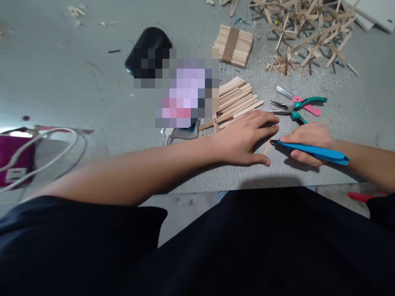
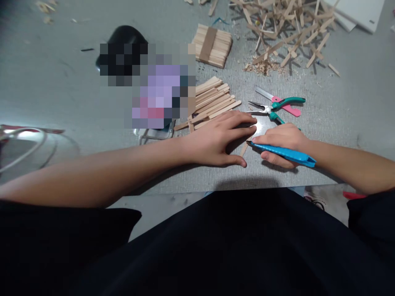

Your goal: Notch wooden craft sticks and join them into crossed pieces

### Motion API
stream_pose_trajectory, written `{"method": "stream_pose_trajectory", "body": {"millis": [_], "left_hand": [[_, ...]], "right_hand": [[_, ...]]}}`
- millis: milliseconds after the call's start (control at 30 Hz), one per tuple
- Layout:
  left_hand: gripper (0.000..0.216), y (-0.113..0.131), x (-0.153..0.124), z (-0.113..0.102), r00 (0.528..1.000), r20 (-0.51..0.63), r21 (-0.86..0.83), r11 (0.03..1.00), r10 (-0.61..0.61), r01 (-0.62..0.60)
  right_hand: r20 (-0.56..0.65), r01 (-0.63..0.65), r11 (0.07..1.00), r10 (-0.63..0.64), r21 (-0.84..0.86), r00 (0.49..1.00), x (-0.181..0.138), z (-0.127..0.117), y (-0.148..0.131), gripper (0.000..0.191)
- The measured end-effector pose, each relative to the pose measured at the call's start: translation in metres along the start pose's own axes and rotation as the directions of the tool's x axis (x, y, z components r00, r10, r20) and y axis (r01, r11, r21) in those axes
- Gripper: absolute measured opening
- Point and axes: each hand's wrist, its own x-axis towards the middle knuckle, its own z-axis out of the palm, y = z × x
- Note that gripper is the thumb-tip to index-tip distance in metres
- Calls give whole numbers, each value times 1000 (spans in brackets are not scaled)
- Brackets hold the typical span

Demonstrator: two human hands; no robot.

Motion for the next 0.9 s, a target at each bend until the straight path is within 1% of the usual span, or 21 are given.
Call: {"method": "stream_pose_trajectory", "body": {"millis": [233,367,467,733,900], "left_hand": [[98,0,0,1,999,-27,-18,1000,16,-17],[98,1,0,0,1000,-4,-14,1000,-4,4],[99,0,0,0,1000,3,-8,1000,-10,10],[99,-1,-1,1,999,-26,-14,1000,22,-22],[98,-1,-1,0,1000,-14,0,1000,25,-25]], "right_hand": [[22,4,1000,-4,17,1000,0,-1,1,35],[29,15,1000,-15,14,999,-1,-1,2,36],[24,19,1000,-19,7,1000,-2,-1,3,35],[19,13,1000,-14,14,1000,-2,1,2,35],[6,12,1000,-12,1,1000,-3,1,1,34]]}}
